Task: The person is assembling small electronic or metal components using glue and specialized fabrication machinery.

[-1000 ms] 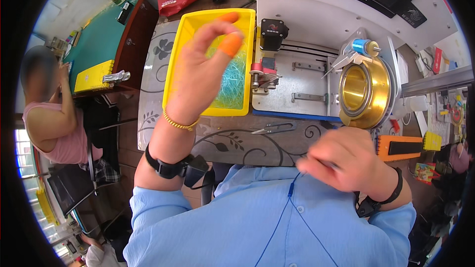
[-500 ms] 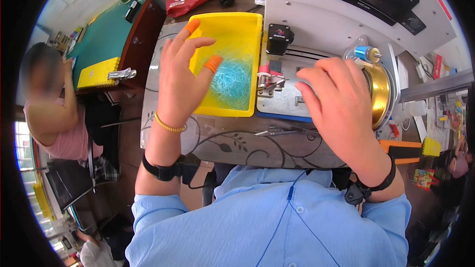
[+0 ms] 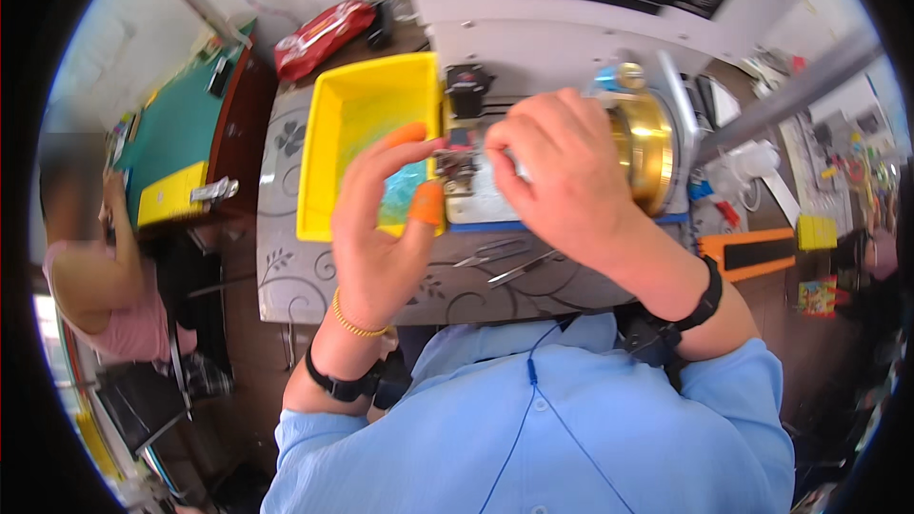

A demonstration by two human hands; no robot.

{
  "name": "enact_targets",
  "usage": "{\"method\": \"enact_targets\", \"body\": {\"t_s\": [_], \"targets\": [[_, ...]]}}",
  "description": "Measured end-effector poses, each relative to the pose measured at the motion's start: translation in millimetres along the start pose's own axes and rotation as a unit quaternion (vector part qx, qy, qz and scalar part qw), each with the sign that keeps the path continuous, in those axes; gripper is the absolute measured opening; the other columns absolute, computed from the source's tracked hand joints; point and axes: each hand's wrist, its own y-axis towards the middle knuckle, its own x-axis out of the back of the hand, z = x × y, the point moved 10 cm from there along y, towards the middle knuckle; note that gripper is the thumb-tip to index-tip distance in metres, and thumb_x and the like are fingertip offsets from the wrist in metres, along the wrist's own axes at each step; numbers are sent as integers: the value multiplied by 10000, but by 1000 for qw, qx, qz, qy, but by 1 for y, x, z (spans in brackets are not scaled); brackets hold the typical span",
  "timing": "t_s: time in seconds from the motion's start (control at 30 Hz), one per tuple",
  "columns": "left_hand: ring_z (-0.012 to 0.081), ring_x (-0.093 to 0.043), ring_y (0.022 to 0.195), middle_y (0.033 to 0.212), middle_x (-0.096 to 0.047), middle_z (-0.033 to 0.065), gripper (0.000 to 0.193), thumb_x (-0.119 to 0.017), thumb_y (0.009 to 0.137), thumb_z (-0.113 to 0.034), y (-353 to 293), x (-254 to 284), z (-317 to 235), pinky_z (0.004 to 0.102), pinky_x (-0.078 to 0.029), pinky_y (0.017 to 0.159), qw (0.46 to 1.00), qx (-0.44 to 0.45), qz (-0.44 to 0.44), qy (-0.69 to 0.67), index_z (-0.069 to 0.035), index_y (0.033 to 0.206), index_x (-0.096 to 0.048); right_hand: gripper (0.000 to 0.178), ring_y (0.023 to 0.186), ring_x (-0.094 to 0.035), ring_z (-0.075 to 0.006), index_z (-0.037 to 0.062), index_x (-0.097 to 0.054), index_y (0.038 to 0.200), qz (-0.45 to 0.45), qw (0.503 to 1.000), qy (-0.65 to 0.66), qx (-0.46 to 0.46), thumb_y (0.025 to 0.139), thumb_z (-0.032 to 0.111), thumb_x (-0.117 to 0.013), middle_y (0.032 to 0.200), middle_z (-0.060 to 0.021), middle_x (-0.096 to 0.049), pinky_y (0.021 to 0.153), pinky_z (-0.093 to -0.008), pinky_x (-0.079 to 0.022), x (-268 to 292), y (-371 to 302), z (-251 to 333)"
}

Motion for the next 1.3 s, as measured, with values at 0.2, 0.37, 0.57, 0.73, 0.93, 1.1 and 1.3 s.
{"method": "enact_targets", "body": {"t_s": [0.2,0.37,0.57,0.73,0.93,1.1,1.3], "targets": [[195,-609,975,1098,-649,128,249,-602,897,-20,1,-14,-47,310,-475,864,998,-48,-7,-40,-11,1145,-602,302,923,-598,-218,79,-688,993,-55,998,-34,1,703,3,-729,983,-32,-619,822,-347,-450,84,-22,6],[116,-607,716,967,-652,104,395,-527,994,-149,-15,-111,-99,236,-498,686,914,23,274,-297,5,1347,-438,180,603,-527,-42,54,-626,1056,-276,912,172,-248,889,-6,-655,834,-36,-622,527,-177,-406,182,-134,-103],[99,-611,613,886,-665,91,470,-488,1004,-135,-14,-238,-137,234,-499,595,827,155,393,-370,-43,1442,-343,194,488,-429,-28,41,-608,1112,-228,782,340,-469,961,162,-592,679,4,-563,440,-193,-328,156,-174,-192],[96,-609,526,736,-683,67,375,-531,972,-107,27,-281,-109,245,-477,501,912,183,246,-272,-40,1337,-482,196,453,-415,-22,16,-605,1068,-187,765,381,-484,951,172,-607,608,28,-538,418,-192,-311,134,-168,-202],[239,-664,549,663,-662,127,263,-583,919,-116,38,-285,-109,343,-514,531,961,101,158,-203,-53,1173,-610,160,449,-406,-6,15,-610,1025,-198,763,397,-469,939,150,-619,590,39,-533,411,-188,-301,127,-167,-203],[270,-660,555,673,-659,142,193,-586,912,-108,41,-287,-106,357,-515,537,970,76,140,-184,-49,1078,-664,144,450,-406,-3,14,-610,1009,-196,767,386,-474,935,137,-623,595,43,-531,410,-186,-296,127,-169,-204],[84,-606,516,679,-664,62,194,-540,948,-80,31,-295,-101,240,-477,488,947,134,197,-218,-28,1071,-680,112,473,-410,2,25,-607,999,-250,796,352,-424,950,126,-609,625,47,-518,419,-180,-287,151,-164,-208]]}}
